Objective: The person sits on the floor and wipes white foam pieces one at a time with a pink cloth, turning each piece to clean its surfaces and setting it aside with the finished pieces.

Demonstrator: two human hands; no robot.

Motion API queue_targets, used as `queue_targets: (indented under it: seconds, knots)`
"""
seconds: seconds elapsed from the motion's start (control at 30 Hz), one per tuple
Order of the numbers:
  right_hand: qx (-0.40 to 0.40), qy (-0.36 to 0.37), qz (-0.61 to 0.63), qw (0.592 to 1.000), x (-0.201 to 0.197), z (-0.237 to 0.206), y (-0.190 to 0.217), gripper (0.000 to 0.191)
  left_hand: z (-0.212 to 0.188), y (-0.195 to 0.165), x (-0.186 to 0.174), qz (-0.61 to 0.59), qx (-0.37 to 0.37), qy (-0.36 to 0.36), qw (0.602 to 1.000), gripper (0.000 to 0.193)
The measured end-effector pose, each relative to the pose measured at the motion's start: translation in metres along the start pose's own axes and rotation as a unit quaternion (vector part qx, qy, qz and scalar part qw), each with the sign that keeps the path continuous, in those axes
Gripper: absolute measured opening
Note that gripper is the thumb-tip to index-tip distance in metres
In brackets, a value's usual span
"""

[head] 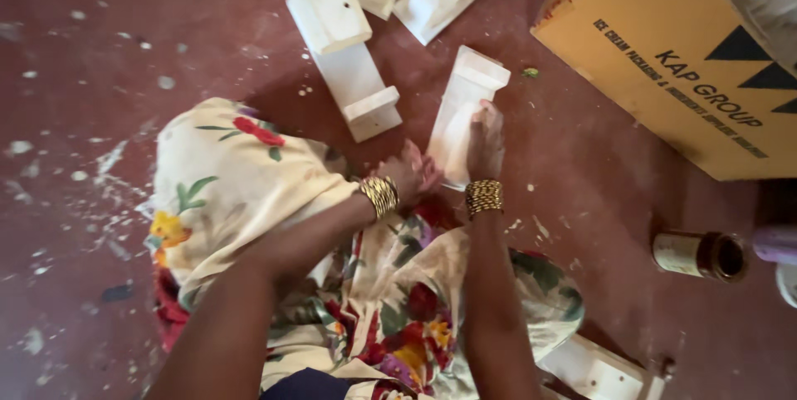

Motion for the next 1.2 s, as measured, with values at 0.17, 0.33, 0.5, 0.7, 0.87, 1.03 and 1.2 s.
queue_targets:
  seconds: [0.17, 0.33, 0.5, 0.7, 0.87, 1.03, 1.2]
  knots:
    - [-0.097, -0.035, -0.093, 0.99, 0.0, -0.007, 0.02, 0.05, -0.038, -0.042, 0.008, 0.118, 0.061, 0.033, 0.991, 0.048]
    - [0.042, 0.062, 0.296, 0.952, 0.001, -0.012, -0.008, 0.063, -0.044, -0.03, -0.076, -0.118, 0.005, 0.044, 0.992, 0.038]
    - [0.209, 0.032, 0.436, 0.875, 0.008, -0.016, -0.05, 0.063, -0.032, -0.088, -0.234, -0.023, 0.219, -0.428, 0.877, 0.05]
    - [0.232, -0.031, 0.575, 0.784, 0.004, -0.021, -0.069, 0.067, 0.068, -0.108, -0.186, 0.045, 0.091, -0.221, 0.97, 0.056]
    - [0.242, -0.078, 0.589, 0.767, 0.002, -0.023, -0.07, 0.062, 0.048, -0.105, -0.149, 0.093, 0.134, -0.213, 0.963, 0.031]
    - [0.231, -0.061, 0.537, 0.809, 0.003, -0.025, -0.06, 0.056, -0.014, -0.115, -0.124, 0.078, 0.177, -0.222, 0.956, 0.044]
    - [0.243, 0.022, 0.351, 0.904, 0.001, -0.035, -0.051, 0.052, -0.045, -0.114, -0.095, 0.114, 0.185, -0.206, 0.954, 0.031]
Point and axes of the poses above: each hand's wrist, its own z-axis towards the middle knuckle, its own x-axis out of the palm, y = z × x, the point moved 10 cm from there along z, towards the middle knuckle, and after that the axes turned 12 degrees about x, right-handed, at the moved point
